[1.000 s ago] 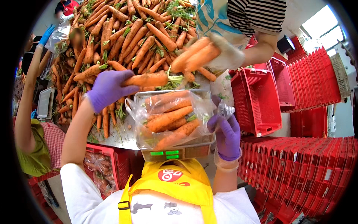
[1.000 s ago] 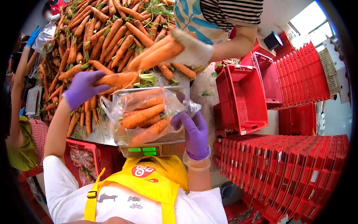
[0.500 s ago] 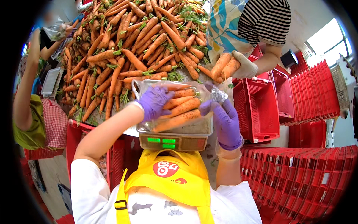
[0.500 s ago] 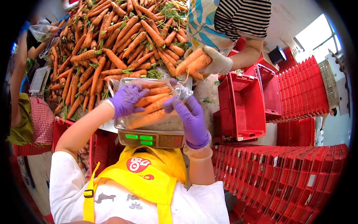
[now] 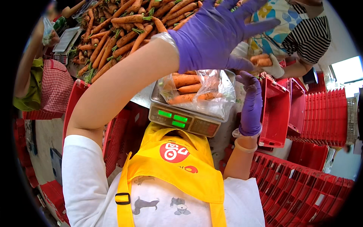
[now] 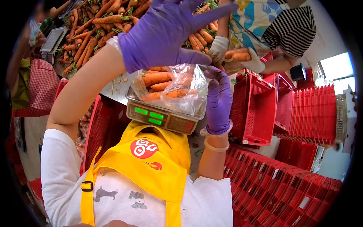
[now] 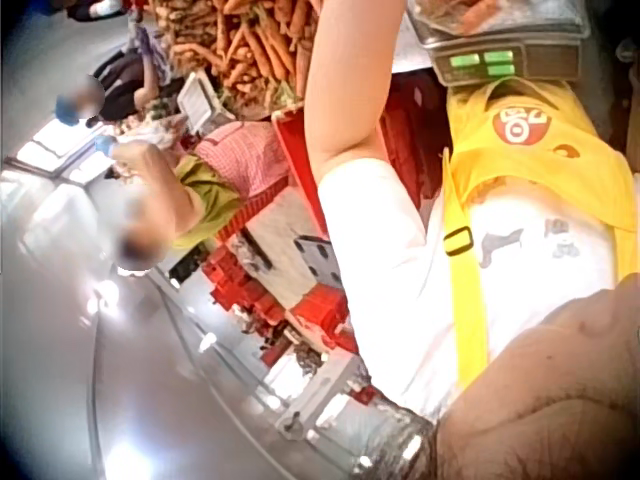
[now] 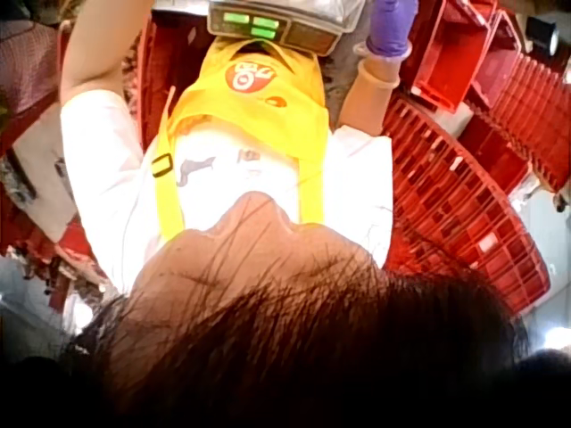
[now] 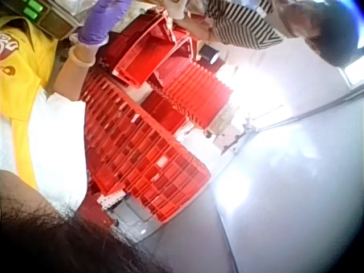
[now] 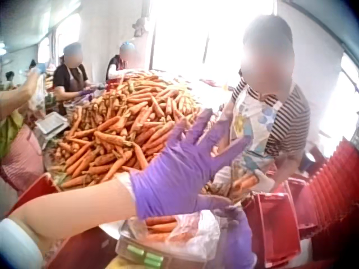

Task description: The person picks up carrots from a pile, places them into plastic bags, weighs the bags on a digital scale, and puts the filled bags into a red crate.

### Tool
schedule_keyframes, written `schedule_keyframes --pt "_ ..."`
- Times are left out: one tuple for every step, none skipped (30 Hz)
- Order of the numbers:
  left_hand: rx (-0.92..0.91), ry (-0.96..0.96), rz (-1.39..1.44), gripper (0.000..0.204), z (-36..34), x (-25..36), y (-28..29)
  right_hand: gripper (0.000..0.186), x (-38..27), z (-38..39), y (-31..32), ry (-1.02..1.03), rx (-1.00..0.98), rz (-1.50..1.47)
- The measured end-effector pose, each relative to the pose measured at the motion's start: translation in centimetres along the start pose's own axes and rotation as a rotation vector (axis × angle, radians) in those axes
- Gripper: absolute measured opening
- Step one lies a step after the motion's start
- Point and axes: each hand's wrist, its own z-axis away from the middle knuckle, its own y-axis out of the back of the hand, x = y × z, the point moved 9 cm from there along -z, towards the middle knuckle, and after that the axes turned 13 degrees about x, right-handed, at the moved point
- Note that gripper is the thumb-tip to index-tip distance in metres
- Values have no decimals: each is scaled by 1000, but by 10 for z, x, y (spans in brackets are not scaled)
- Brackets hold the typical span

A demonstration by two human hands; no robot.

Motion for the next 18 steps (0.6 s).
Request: schedule_keyframes --pt "-33 3 34 90 5 3 -6 46 0 0 0 16 -6 14" --pt "-69 0 81 96 6 8 -11 48 4 2 3 27 0 31" --pt "-62 16 95 91 7 10 -11 49 6 3 7 38 7 48" --pt "-120 57 89 90 10 7 -14 53 3 5 9 68 22 87" --pt "-181 96 83 89 15 4 -18 56 -1 10 9 97 40 125" --pt "-242 134 77 88 21 0 -22 60 -5 15 9 126 57 163" --pt "-295 172 125 87 26 -2 -23 61 -11 21 6 187 33 262" --pt "-278 188 83 87 33 -5 -21 62 -17 28 1 250 0 360" --pt "-260 202 41 87 42 -5 -22 63 -24 34 -5 314 -32 458" --pt "-242 217 -1 88 51 -6 -21 65 -32 37 -13 357 -74 548" --pt "-230 253 97 88 63 -6 -21 68 -39 40 -23 396 -117 643" --pt "-252 274 5 91 73 -9 -24 70 -42 45 -32 434 -161 738" --pt "-275 294 -87 93 84 -12 -27 72 -34 51 -40 406 -169 905" --pt "-292 311 -177 96 93 -15 -28 70 -26 56 -44 433 -172 947" --pt "-336 362 -209 106 109 -24 -30 68 -8 59 -45 462 -167 987" --pt "-398 433 -222 102 129 -37 -31 66 1 61 -44 489 -162 1029" --pt "-462 508 -244 98 157 -54 -30 45 1 60 -43 534 -190 1095" --pt "-579 579 -374 96 195 -73 -30 38 0 55 -36 482 -156 985"
